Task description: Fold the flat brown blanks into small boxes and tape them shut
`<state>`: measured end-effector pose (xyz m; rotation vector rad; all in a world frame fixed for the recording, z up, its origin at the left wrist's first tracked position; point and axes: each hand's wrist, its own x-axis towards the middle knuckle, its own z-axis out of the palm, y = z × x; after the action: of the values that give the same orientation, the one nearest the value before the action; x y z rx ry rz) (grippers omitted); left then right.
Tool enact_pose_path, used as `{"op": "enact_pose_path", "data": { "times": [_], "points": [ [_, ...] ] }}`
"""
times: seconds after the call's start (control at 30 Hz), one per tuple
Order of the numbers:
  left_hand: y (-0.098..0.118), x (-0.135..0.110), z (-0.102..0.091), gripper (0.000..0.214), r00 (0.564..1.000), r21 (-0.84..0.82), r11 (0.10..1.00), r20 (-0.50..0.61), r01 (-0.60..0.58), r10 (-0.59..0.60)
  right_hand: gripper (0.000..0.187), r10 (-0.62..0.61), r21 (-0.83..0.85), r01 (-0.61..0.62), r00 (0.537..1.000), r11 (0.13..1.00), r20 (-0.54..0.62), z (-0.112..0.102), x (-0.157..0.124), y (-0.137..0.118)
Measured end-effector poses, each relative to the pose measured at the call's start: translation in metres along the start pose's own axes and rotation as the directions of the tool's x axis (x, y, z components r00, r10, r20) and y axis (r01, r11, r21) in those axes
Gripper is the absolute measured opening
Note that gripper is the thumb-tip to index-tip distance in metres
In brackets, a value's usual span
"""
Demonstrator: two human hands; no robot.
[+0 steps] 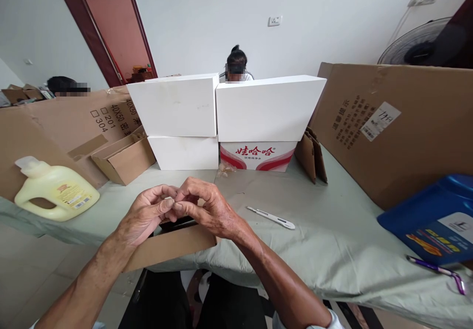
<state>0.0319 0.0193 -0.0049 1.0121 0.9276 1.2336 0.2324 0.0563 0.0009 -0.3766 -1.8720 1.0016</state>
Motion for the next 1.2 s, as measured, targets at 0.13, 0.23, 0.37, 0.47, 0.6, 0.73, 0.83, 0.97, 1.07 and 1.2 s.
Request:
{"op": "enact_pose_path", "data": {
  "times": [0.13,0.23,0.37,0.47,0.6,0.73,0.83,0.97,1.07,1.2],
  "points": [
    [-0.002,0.002,0.001,0.051,0.973,0.016,0.984,-0.146,-0.178,0.178,0.040,0.022,0.001,-0.022,0.997,1.000,-0.074,0.002,0.001,0.000],
    [-0.005,0.001,0.000,0.041,0.947,0.124,0.954,-0.141,-0.272,0.288,0.043,0.114,0.079,-0.104,0.984,0.991,-0.137,0.004,0.001,-0.001],
    [-0.006,-0.004,0.003,0.039,0.919,0.327,0.877,-0.056,-0.352,0.390,0.044,0.168,0.138,-0.141,0.965,0.980,-0.203,0.007,0.002,-0.001],
    [-0.005,-0.006,0.004,0.039,0.920,0.366,0.857,-0.011,-0.362,0.392,0.044,0.183,0.136,-0.157,0.961,0.978,-0.207,0.006,0.002,0.001],
    [-0.005,-0.004,0.000,0.044,0.959,0.257,0.925,0.037,-0.281,0.281,0.038,0.186,0.186,-0.154,0.968,0.970,-0.167,0.000,0.002,0.002],
    [-0.006,-0.001,-0.004,0.047,0.983,0.204,0.966,0.126,-0.158,0.134,0.047,0.235,0.263,-0.239,0.971,0.935,0.045,-0.008,-0.001,-0.002],
    [-0.006,0.002,-0.003,0.048,0.991,0.145,0.981,0.048,-0.127,0.121,0.044,0.298,0.295,-0.324,0.946,0.899,0.131,-0.010,-0.003,-0.002],
    [-0.005,0.003,0.000,0.041,0.935,0.101,0.952,-0.185,-0.289,0.303,0.049,0.328,0.273,-0.317,0.945,0.908,0.008,-0.007,-0.002,0.000],
    [-0.004,0.000,0.003,0.026,0.887,0.228,0.887,-0.145,-0.402,0.439,0.049,0.272,0.190,-0.248,0.956,0.950,-0.112,-0.004,0.000,0.000],
    [-0.004,-0.004,0.005,0.009,0.839,0.484,0.723,0.044,-0.493,0.543,0.045,0.222,0.085,-0.210,0.961,0.974,-0.167,-0.001,0.000,0.002]
  ]
}}
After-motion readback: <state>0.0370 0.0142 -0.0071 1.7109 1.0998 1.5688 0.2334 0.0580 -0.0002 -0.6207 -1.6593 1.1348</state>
